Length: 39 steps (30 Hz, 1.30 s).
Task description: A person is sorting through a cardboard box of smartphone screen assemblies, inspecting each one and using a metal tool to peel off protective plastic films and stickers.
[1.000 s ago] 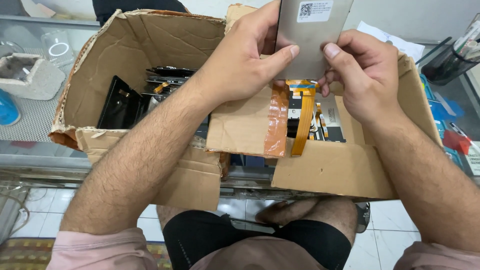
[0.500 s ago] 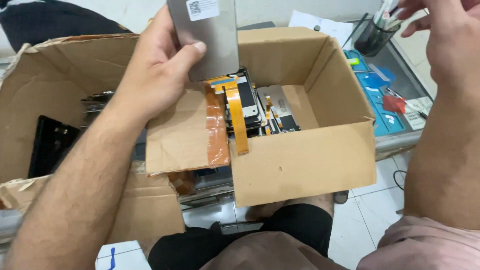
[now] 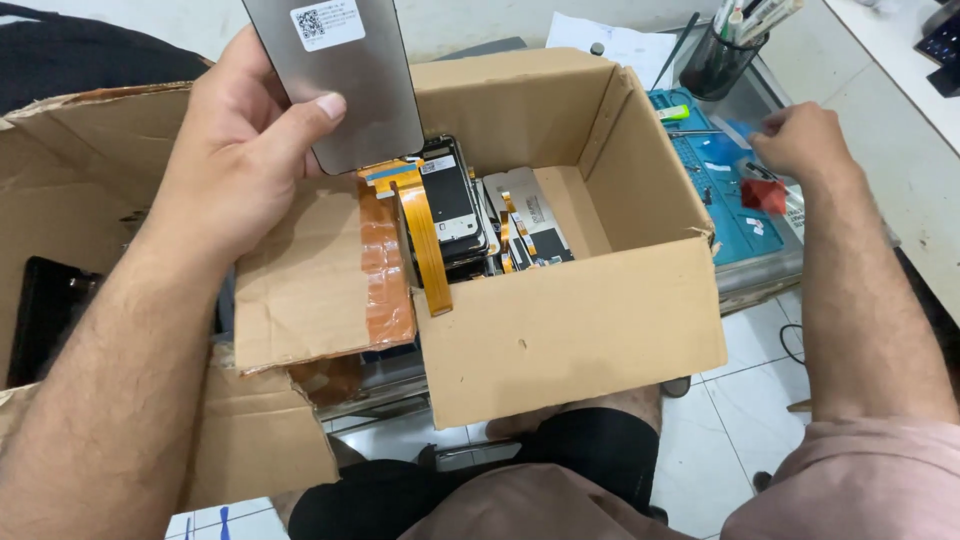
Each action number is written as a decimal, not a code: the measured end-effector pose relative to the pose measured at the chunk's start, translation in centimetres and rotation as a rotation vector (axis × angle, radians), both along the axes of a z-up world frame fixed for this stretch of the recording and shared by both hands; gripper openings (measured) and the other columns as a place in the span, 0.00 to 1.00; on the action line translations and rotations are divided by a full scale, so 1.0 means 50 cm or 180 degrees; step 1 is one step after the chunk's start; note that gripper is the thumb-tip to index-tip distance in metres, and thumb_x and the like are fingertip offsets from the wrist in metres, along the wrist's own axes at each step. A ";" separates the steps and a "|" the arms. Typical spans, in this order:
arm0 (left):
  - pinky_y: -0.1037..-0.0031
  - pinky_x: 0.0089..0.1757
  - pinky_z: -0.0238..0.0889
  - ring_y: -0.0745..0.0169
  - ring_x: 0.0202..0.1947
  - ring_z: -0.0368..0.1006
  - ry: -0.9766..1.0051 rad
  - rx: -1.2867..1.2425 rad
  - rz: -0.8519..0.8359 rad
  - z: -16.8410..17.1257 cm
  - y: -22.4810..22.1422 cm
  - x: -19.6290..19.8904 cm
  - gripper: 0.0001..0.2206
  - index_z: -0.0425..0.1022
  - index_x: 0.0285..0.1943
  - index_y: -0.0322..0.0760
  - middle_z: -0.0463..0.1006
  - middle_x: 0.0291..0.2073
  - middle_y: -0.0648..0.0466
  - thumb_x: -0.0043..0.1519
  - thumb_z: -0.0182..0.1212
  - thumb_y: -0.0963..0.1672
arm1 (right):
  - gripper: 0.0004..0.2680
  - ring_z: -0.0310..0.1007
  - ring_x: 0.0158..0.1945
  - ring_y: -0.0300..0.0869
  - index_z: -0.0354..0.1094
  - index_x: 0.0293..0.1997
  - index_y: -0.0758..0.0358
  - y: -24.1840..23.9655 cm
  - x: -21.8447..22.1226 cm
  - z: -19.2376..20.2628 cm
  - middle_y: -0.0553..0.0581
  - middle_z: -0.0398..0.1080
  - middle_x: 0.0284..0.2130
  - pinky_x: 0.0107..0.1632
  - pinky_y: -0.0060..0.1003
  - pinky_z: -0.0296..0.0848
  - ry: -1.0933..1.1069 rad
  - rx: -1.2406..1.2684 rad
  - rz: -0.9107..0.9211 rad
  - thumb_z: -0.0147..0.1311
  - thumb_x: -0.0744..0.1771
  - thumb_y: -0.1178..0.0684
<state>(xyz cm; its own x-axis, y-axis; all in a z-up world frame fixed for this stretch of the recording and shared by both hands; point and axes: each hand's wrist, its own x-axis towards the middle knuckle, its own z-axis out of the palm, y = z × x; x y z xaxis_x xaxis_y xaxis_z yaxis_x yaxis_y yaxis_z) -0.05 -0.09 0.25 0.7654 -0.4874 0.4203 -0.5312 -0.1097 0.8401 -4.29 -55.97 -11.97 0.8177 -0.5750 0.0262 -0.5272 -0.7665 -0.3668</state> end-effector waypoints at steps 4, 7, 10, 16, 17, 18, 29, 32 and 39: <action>0.79 0.42 0.65 0.72 0.45 0.68 -0.0108 -0.0123 -0.0168 -0.006 0.002 0.006 0.13 0.65 0.64 0.37 0.72 0.47 0.58 0.71 0.54 0.39 | 0.15 0.66 0.61 0.62 0.67 0.64 0.72 -0.002 0.014 -0.028 0.71 0.67 0.61 0.65 0.57 0.62 0.0176 0.0154 -0.0026 0.55 0.71 0.53; 0.83 0.32 0.64 0.76 0.32 0.66 -0.0003 -0.0195 -0.0181 -0.013 0.005 0.010 0.11 0.66 0.61 0.40 0.70 0.38 0.62 0.71 0.56 0.40 | 0.16 0.71 0.57 0.66 0.78 0.58 0.63 -0.208 0.099 -0.194 0.68 0.77 0.52 0.60 0.52 0.65 0.0099 -0.0818 0.0425 0.56 0.69 0.44; 0.83 0.32 0.68 0.74 0.34 0.71 -0.0070 -0.0288 -0.0354 -0.019 0.009 0.015 0.08 0.67 0.55 0.39 0.69 0.38 0.62 0.70 0.59 0.41 | 0.12 0.77 0.51 0.60 0.82 0.53 0.58 -0.286 0.127 -0.261 0.63 0.80 0.45 0.55 0.47 0.70 -0.0159 -0.1117 0.0590 0.58 0.68 0.45; 0.83 0.31 0.66 0.76 0.30 0.67 -0.0115 -0.0183 -0.0447 -0.020 0.009 0.018 0.03 0.73 0.45 0.38 0.72 0.35 0.63 0.71 0.59 0.42 | 0.14 0.76 0.51 0.62 0.82 0.52 0.61 -0.248 0.121 -0.226 0.67 0.80 0.46 0.61 0.47 0.68 0.0081 -0.0887 0.0384 0.54 0.66 0.52; 0.83 0.31 0.66 0.76 0.30 0.67 -0.0110 -0.0187 -0.0429 -0.018 0.010 0.015 0.03 0.73 0.45 0.38 0.72 0.35 0.63 0.71 0.59 0.42 | 0.14 0.76 0.51 0.62 0.82 0.52 0.61 -0.196 0.108 -0.190 0.67 0.80 0.46 0.61 0.47 0.68 0.0084 -0.0891 0.0402 0.54 0.66 0.52; 0.82 0.33 0.65 0.76 0.32 0.68 -0.0046 -0.0193 -0.0463 -0.014 0.009 0.013 0.03 0.74 0.45 0.38 0.75 0.36 0.62 0.71 0.59 0.42 | 0.12 0.75 0.50 0.62 0.80 0.54 0.67 -0.145 0.092 -0.154 0.69 0.78 0.48 0.53 0.52 0.73 0.0074 -0.0516 0.0199 0.56 0.68 0.54; 0.82 0.30 0.58 0.77 0.30 0.63 0.0074 -0.0124 -0.0418 -0.009 0.003 0.016 0.04 0.75 0.49 0.42 0.74 0.34 0.64 0.69 0.57 0.44 | 0.08 0.72 0.48 0.62 0.75 0.51 0.69 0.010 0.068 -0.049 0.71 0.72 0.48 0.47 0.57 0.75 0.0292 0.0351 -0.0593 0.60 0.71 0.53; 0.82 0.31 0.61 0.77 0.31 0.64 0.0055 -0.0100 -0.0426 -0.010 0.001 0.018 0.03 0.74 0.46 0.42 0.72 0.32 0.64 0.69 0.57 0.44 | 0.11 0.73 0.43 0.62 0.74 0.51 0.71 -0.010 0.070 -0.063 0.73 0.74 0.44 0.41 0.55 0.75 0.0354 0.0294 -0.0706 0.63 0.71 0.50; 0.80 0.39 0.67 0.74 0.40 0.72 0.0079 -0.0273 -0.0623 -0.007 0.001 0.013 0.06 0.74 0.52 0.40 0.78 0.41 0.61 0.69 0.55 0.43 | 0.08 0.74 0.41 0.60 0.75 0.54 0.72 -0.187 0.092 -0.158 0.72 0.75 0.42 0.39 0.54 0.75 -0.0523 -0.0351 -0.0193 0.59 0.70 0.62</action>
